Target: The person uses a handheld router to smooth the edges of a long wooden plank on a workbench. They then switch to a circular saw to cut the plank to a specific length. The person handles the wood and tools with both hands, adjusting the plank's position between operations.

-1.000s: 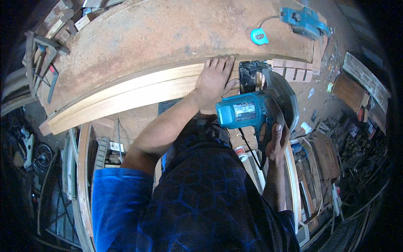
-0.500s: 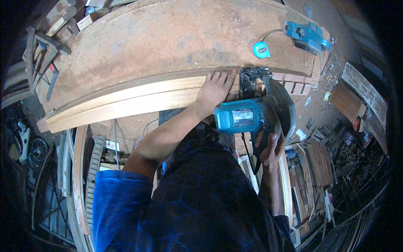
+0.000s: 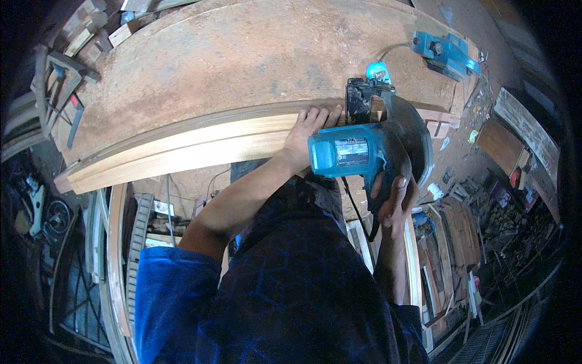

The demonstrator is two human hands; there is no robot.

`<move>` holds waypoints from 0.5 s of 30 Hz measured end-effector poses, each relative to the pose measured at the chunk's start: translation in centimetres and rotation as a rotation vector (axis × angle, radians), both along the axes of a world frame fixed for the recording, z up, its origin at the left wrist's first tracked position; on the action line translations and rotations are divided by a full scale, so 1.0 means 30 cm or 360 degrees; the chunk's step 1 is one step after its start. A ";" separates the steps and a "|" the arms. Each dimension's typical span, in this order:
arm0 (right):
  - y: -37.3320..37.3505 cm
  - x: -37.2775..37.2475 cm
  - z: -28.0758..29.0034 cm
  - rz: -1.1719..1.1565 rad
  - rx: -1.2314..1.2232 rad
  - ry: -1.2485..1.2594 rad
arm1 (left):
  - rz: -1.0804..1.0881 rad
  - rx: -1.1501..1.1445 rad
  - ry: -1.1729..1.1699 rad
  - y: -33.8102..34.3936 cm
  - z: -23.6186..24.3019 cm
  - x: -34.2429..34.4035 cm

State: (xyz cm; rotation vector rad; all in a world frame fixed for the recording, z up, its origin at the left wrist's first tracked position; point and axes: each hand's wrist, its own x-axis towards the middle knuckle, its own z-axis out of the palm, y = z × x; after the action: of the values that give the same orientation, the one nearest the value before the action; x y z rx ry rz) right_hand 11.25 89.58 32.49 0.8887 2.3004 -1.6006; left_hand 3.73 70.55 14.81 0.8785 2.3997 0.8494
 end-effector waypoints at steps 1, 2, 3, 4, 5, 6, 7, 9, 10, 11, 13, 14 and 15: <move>0.004 -0.008 -0.009 -0.0002 0.0042 0.0006 | 0.0001 0.0024 0.0060 -0.003 -0.003 0.003; 0.004 -0.014 -0.022 0.0019 0.0067 0.0054 | 0.0028 0.0055 0.0070 -0.003 -0.006 0.006; 0.002 -0.010 -0.027 0.0048 0.0125 0.0065 | 0.0053 0.0090 0.0087 -0.003 -0.009 0.010; 0.000 -0.003 -0.028 0.0098 0.0169 0.0123 | 0.0073 0.0100 0.0109 -0.002 -0.013 0.014; -0.010 0.020 -0.019 0.0062 0.0227 0.0086 | 0.0093 0.0110 0.0132 -0.001 -0.016 0.017; -0.016 0.044 -0.010 -0.0059 0.0247 0.0160 | 0.0108 0.0089 0.0157 0.003 -0.016 0.022; -0.044 0.097 0.012 -0.0270 0.0274 0.0144 | 0.0119 0.0068 0.0193 0.005 -0.017 0.024; -0.023 0.204 0.118 -0.0042 0.0263 0.0086 | 0.0200 0.0144 0.0189 0.014 -0.015 0.028; -0.029 0.276 0.164 -0.0091 0.0319 0.0087 | 0.0230 0.0189 0.0174 0.020 -0.012 0.032; -0.039 0.354 0.204 -0.0158 0.0390 0.0110 | 0.0146 0.0100 0.0044 0.020 -0.011 0.032; -0.028 0.503 0.264 -0.0315 0.0272 0.0049 | 0.0141 0.0250 0.0217 0.008 -0.008 0.042; -0.013 0.573 0.276 -0.0357 0.0294 0.0071 | 0.0108 0.0309 0.0296 -0.011 -0.005 0.054; -0.004 0.649 0.274 -0.0412 0.0282 0.0081 | 0.0032 0.0197 0.0368 -0.041 -0.002 0.071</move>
State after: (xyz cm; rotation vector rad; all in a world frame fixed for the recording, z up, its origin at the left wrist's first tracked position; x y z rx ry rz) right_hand 30.72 89.45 40.72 1.2459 2.4777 -1.5457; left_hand 5.87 69.33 14.74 1.0534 2.5788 0.9594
